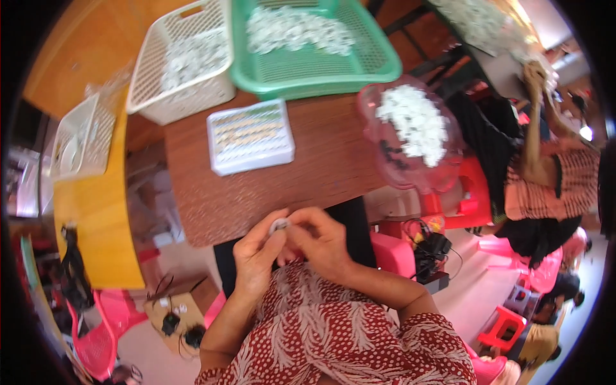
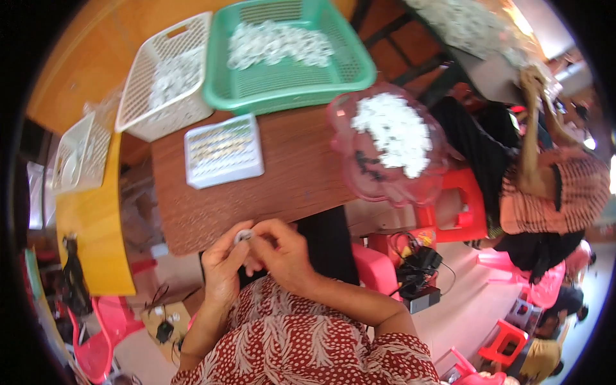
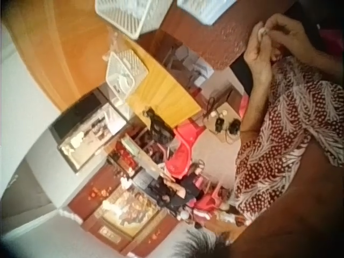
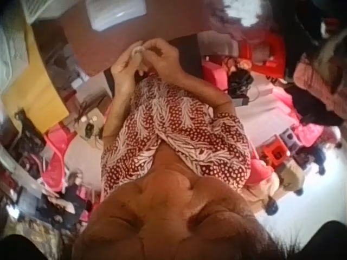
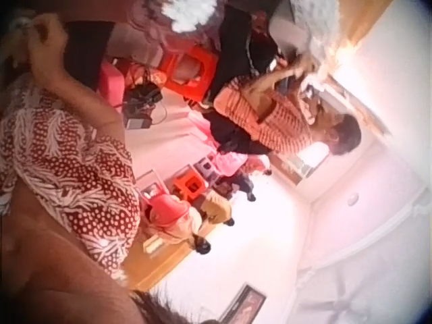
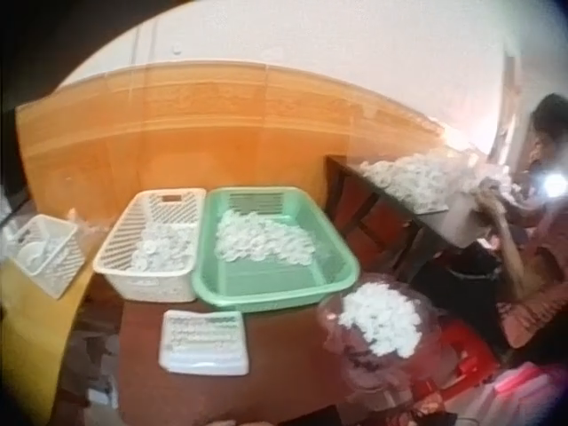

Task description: The person assembles small white plastic components by hand, inserting pieces into housings, then organizing the assembled components into plastic baskets.

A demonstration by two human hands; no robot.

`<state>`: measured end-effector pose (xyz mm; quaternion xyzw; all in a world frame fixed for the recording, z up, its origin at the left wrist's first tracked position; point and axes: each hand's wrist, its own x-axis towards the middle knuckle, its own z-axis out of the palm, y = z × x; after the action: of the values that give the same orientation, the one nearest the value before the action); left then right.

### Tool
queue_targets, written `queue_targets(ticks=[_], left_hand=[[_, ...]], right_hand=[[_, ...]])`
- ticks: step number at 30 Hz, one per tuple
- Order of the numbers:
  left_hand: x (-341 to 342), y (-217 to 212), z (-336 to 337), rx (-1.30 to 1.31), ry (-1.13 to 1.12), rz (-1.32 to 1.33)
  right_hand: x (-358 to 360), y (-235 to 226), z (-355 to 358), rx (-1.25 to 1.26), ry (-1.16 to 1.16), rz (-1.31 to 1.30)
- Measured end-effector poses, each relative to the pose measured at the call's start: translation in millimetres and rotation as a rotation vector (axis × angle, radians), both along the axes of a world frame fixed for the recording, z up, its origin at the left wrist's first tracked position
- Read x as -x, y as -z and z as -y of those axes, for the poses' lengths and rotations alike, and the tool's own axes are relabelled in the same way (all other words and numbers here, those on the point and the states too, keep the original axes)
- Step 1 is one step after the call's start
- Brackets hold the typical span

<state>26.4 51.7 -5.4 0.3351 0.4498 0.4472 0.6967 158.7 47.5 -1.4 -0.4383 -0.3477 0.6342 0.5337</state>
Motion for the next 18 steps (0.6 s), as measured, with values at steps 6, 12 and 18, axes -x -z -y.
queue_targets(ticks=[6,12,18], left_hand=[[-1,-4,3,0.049,-0.086,0.052],[-4,-3,-7,0.06,-0.01,0.069],[-15,-3,-12,0.085,0.022,0.061]], right_hand=[[-29,-4,-9,-0.464,0.031,0.621],[-135,-50,-44,-0.655,0.337,1.2],[-211,-49,-80,-0.403,0.394,1.379]])
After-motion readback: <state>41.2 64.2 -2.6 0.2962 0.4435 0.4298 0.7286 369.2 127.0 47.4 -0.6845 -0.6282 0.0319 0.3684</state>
